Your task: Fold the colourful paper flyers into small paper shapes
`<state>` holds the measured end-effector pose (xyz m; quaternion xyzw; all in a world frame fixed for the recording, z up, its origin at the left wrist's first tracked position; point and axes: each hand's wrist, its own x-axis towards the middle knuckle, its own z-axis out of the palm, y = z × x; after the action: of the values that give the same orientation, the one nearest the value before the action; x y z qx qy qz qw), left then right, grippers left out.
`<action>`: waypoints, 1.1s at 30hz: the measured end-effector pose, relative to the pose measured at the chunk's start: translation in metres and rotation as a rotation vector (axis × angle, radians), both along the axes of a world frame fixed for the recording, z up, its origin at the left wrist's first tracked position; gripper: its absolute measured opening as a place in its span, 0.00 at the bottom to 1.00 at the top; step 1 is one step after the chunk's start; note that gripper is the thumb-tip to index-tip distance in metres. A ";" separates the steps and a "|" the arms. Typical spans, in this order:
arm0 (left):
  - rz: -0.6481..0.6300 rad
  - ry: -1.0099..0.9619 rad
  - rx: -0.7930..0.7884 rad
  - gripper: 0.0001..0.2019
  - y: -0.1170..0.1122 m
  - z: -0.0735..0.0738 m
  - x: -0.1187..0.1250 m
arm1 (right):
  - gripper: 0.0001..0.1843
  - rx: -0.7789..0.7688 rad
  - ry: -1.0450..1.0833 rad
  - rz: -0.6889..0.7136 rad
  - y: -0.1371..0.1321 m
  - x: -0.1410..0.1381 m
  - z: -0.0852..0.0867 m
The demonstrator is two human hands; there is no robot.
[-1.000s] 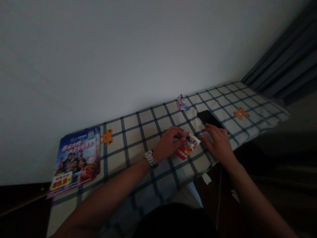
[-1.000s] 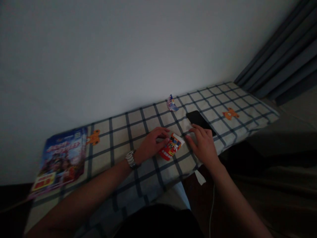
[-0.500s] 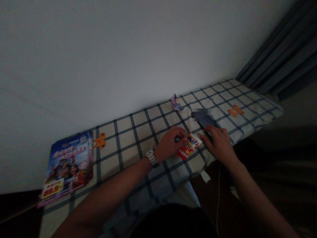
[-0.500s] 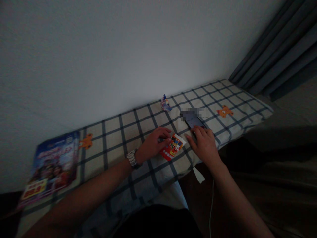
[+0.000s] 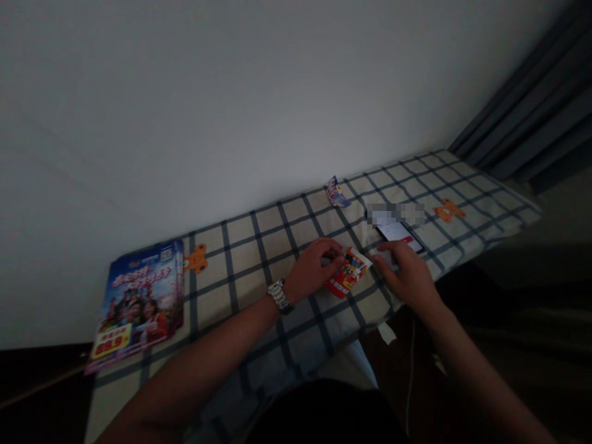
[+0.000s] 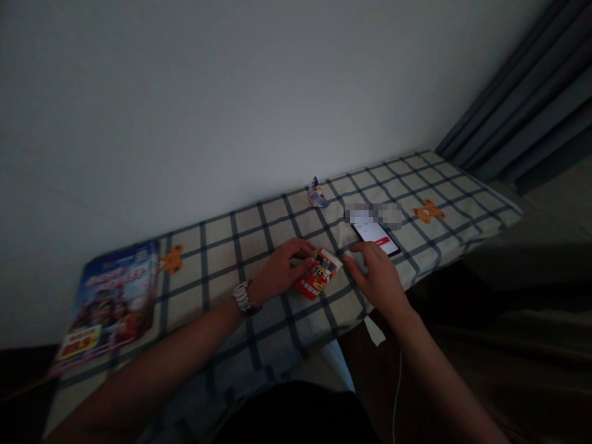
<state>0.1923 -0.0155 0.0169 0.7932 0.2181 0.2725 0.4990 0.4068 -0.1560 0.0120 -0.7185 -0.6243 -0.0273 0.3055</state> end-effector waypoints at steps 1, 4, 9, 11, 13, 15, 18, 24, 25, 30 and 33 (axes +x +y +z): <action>0.007 0.003 -0.014 0.05 0.001 0.001 -0.004 | 0.12 -0.032 0.039 -0.005 0.002 -0.005 0.001; 0.041 0.017 -0.035 0.06 0.004 0.001 -0.018 | 0.13 -0.095 0.113 0.011 0.009 -0.018 0.002; 0.109 0.035 -0.051 0.08 0.010 -0.001 -0.044 | 0.15 -0.094 0.191 0.088 0.028 -0.038 0.004; 0.163 0.044 -0.038 0.09 0.012 -0.001 -0.056 | 0.15 -0.097 0.243 0.123 0.038 -0.047 0.006; 0.217 0.050 -0.037 0.10 0.013 0.001 -0.069 | 0.16 -0.118 0.320 0.182 0.049 -0.057 0.008; 0.262 0.046 -0.057 0.10 0.014 0.002 -0.082 | 0.16 -0.141 0.397 0.246 0.060 -0.069 0.009; 0.325 0.041 -0.075 0.09 0.016 0.000 -0.101 | 0.16 -0.193 0.491 0.330 0.075 -0.087 0.009; 0.412 0.038 -0.137 0.11 0.018 -0.007 -0.135 | 0.20 -0.267 0.682 0.428 0.105 -0.121 0.008; 0.423 0.040 -0.134 0.11 0.017 -0.007 -0.140 | 0.20 -0.277 0.708 0.446 0.110 -0.126 0.008; 0.472 0.046 -0.125 0.11 0.014 -0.006 -0.159 | 0.19 -0.323 0.799 0.544 0.129 -0.154 0.007; 0.501 0.047 -0.129 0.10 0.012 -0.007 -0.167 | 0.17 -0.326 0.824 0.579 0.135 -0.168 0.006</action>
<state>0.0252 -0.0037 0.0095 0.6870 0.4363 0.3546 0.4603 0.2389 -0.0208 0.0176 -0.5062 -0.6215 0.4401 0.4047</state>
